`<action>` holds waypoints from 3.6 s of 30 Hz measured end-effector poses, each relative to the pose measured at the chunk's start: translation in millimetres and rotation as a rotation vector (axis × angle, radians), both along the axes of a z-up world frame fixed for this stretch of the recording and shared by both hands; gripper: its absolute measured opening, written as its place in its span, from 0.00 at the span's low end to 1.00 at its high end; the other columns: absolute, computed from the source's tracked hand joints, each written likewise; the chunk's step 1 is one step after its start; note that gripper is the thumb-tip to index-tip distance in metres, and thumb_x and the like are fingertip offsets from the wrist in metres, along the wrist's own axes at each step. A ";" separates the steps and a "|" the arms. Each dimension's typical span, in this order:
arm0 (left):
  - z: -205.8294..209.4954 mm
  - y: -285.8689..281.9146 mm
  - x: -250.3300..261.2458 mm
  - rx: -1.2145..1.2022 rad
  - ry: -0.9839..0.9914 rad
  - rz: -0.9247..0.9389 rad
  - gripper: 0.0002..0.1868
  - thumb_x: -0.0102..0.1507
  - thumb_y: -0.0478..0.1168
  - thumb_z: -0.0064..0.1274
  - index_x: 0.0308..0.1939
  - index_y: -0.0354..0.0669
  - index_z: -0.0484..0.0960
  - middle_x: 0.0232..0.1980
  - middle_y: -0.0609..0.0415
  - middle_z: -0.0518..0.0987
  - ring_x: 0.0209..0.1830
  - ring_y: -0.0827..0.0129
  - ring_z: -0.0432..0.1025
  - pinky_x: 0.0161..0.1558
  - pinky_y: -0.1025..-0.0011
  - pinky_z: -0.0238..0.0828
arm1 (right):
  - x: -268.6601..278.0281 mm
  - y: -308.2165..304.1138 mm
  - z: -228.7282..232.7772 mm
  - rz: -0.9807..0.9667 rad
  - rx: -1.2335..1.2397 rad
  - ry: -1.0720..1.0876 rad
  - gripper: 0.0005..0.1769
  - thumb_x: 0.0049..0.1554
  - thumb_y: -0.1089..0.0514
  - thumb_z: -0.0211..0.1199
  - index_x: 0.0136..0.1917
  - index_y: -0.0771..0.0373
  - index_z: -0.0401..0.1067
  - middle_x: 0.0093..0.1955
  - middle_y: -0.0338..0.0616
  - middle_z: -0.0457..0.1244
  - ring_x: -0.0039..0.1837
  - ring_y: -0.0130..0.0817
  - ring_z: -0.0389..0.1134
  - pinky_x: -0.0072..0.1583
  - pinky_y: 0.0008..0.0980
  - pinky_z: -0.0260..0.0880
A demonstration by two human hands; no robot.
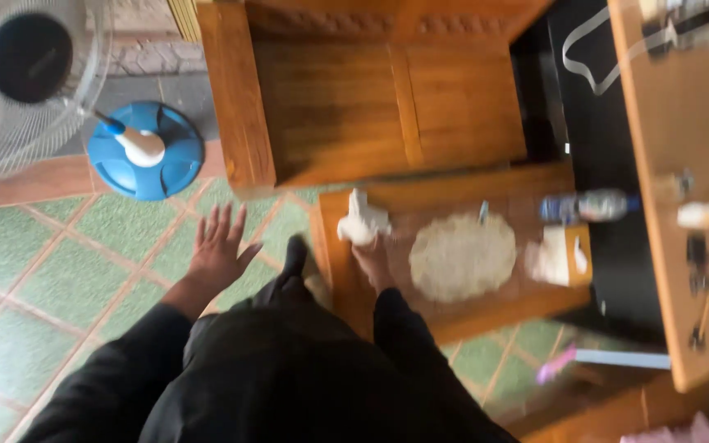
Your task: The person wipes a wooden desk with a cloth, moving a mallet, mug, and keys aside to clean around them. They then gather small boxes and packets from a shelf and the desk into a plastic bag and place the bag on a nearby surface.
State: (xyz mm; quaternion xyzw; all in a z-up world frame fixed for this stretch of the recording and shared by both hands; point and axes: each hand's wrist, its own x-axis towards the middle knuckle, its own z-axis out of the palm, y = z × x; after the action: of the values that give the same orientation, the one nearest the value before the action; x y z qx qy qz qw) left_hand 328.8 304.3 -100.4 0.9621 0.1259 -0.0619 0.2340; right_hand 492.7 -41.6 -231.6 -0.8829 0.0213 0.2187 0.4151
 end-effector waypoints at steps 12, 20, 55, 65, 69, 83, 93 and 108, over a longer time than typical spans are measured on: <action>-85.8 38.3 81.2 -0.032 0.236 0.223 0.44 0.67 0.65 0.36 0.81 0.50 0.45 0.83 0.38 0.39 0.83 0.46 0.33 0.77 0.48 0.29 | 90.3 46.7 -58.0 0.175 -0.310 0.130 0.47 0.45 0.47 0.74 0.72 0.54 0.56 0.70 0.60 0.57 0.72 0.56 0.58 0.68 0.50 0.62; -148.6 90.9 152.2 -0.196 0.115 0.357 0.41 0.70 0.63 0.37 0.81 0.46 0.48 0.82 0.34 0.41 0.83 0.40 0.38 0.77 0.45 0.34 | 122.4 136.7 -36.4 0.124 0.166 -0.298 0.25 0.49 0.60 0.69 0.60 0.55 0.70 0.64 0.53 0.62 0.68 0.51 0.62 0.65 0.46 0.66; -257.8 100.8 211.7 0.004 -0.172 0.424 0.44 0.67 0.63 0.44 0.81 0.45 0.55 0.81 0.29 0.52 0.82 0.35 0.45 0.76 0.36 0.37 | 408.0 530.9 -150.1 0.773 0.038 -0.809 0.18 0.61 0.62 0.61 0.64 0.52 0.75 0.69 0.62 0.58 0.68 0.71 0.57 0.63 0.55 0.63; -304.3 108.5 168.5 -0.194 -0.444 0.579 0.47 0.70 0.59 0.44 0.81 0.36 0.41 0.82 0.24 0.43 0.83 0.30 0.41 0.80 0.41 0.37 | 174.7 382.4 -119.2 0.877 -0.088 -0.802 0.25 0.50 0.64 0.55 0.58 0.46 0.77 0.68 0.58 0.60 0.67 0.63 0.61 0.63 0.52 0.65; -259.9 96.5 94.0 -0.351 -0.363 0.625 0.45 0.69 0.45 0.48 0.82 0.29 0.41 0.84 0.25 0.42 0.85 0.30 0.41 0.83 0.45 0.39 | 86.4 311.9 -125.6 1.036 -0.048 -0.591 0.13 0.58 0.54 0.60 0.55 0.51 0.78 0.64 0.56 0.61 0.65 0.60 0.61 0.62 0.54 0.66; -161.8 102.6 38.7 -0.397 -0.074 0.097 0.41 0.67 0.43 0.53 0.79 0.34 0.51 0.76 0.30 0.57 0.74 0.35 0.55 0.71 0.46 0.54 | -35.6 87.5 -21.8 0.420 -0.100 -0.473 0.14 0.53 0.53 0.61 0.52 0.50 0.78 0.57 0.45 0.68 0.52 0.50 0.68 0.54 0.54 0.69; -109.9 121.0 46.5 -0.429 0.026 -0.275 0.37 0.69 0.39 0.50 0.79 0.28 0.54 0.76 0.26 0.58 0.76 0.34 0.55 0.74 0.45 0.52 | 7.4 159.0 -108.5 -0.323 -0.709 -0.311 0.13 0.60 0.51 0.57 0.57 0.45 0.76 0.55 0.51 0.68 0.57 0.55 0.69 0.59 0.57 0.67; -123.2 -33.2 6.0 -0.395 0.254 -0.678 0.33 0.72 0.44 0.46 0.78 0.33 0.56 0.79 0.27 0.54 0.79 0.33 0.50 0.75 0.44 0.48 | -223.2 9.7 -137.6 -0.327 -0.527 -0.481 0.30 0.55 0.54 0.64 0.71 0.45 0.66 0.66 0.47 0.62 0.64 0.53 0.68 0.61 0.53 0.69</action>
State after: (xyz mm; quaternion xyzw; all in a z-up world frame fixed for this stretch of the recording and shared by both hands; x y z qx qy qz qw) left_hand 334.8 271.1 -223.6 0.8703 -0.1846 -0.2767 0.3632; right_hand 269.6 -31.9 -369.2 -0.9702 0.1193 -0.0764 0.1966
